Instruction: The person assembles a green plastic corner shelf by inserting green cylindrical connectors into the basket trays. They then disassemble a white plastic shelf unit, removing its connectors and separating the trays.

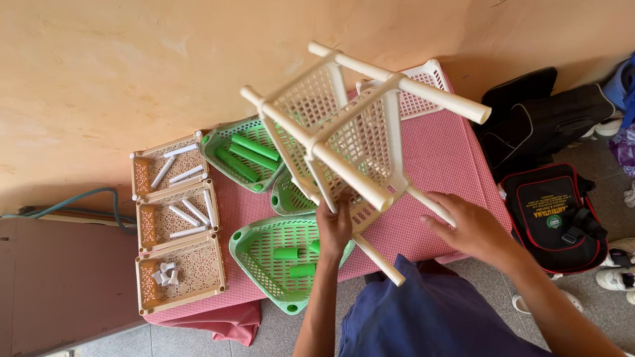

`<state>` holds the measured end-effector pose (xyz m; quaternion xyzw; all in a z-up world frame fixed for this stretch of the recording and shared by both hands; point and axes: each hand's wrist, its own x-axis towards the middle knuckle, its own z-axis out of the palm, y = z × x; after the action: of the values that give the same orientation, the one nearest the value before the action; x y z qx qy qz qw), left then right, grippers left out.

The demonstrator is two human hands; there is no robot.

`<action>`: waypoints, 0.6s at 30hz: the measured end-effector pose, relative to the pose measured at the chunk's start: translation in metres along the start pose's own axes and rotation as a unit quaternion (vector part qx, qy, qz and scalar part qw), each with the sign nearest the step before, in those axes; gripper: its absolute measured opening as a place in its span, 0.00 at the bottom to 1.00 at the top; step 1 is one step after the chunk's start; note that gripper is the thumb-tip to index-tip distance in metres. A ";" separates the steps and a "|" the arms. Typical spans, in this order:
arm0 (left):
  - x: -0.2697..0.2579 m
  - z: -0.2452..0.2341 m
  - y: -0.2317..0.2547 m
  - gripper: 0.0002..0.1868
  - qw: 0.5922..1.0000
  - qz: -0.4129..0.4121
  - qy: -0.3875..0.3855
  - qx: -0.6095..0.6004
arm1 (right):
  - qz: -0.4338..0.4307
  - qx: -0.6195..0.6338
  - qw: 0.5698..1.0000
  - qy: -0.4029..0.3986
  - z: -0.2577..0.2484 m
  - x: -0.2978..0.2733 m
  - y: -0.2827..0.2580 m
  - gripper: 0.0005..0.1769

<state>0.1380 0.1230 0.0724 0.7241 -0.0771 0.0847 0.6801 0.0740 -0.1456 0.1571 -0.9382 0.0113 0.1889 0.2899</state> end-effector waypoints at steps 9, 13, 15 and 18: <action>-0.023 -0.032 0.021 0.05 0.992 0.076 0.050 0.089 | -0.052 -0.117 0.986 0.106 0.052 0.038 -0.017 0.21; -0.024 -0.044 0.023 0.05 0.991 0.068 0.048 0.106 | -0.081 -0.015 0.993 0.085 0.065 0.043 -0.011 0.21; -0.022 -0.048 0.023 0.05 0.988 0.078 0.052 0.125 | -0.054 0.059 0.996 0.034 0.070 0.043 -0.009 0.21; -0.023 -0.053 0.025 0.04 0.984 0.088 0.055 0.142 | -0.017 0.161 0.987 -0.025 0.077 0.043 -0.004 0.23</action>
<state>0.1091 0.1738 0.0944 0.7978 -0.0905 0.1939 0.5637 0.0882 -0.0960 0.0852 -0.8745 0.0184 0.2030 0.4402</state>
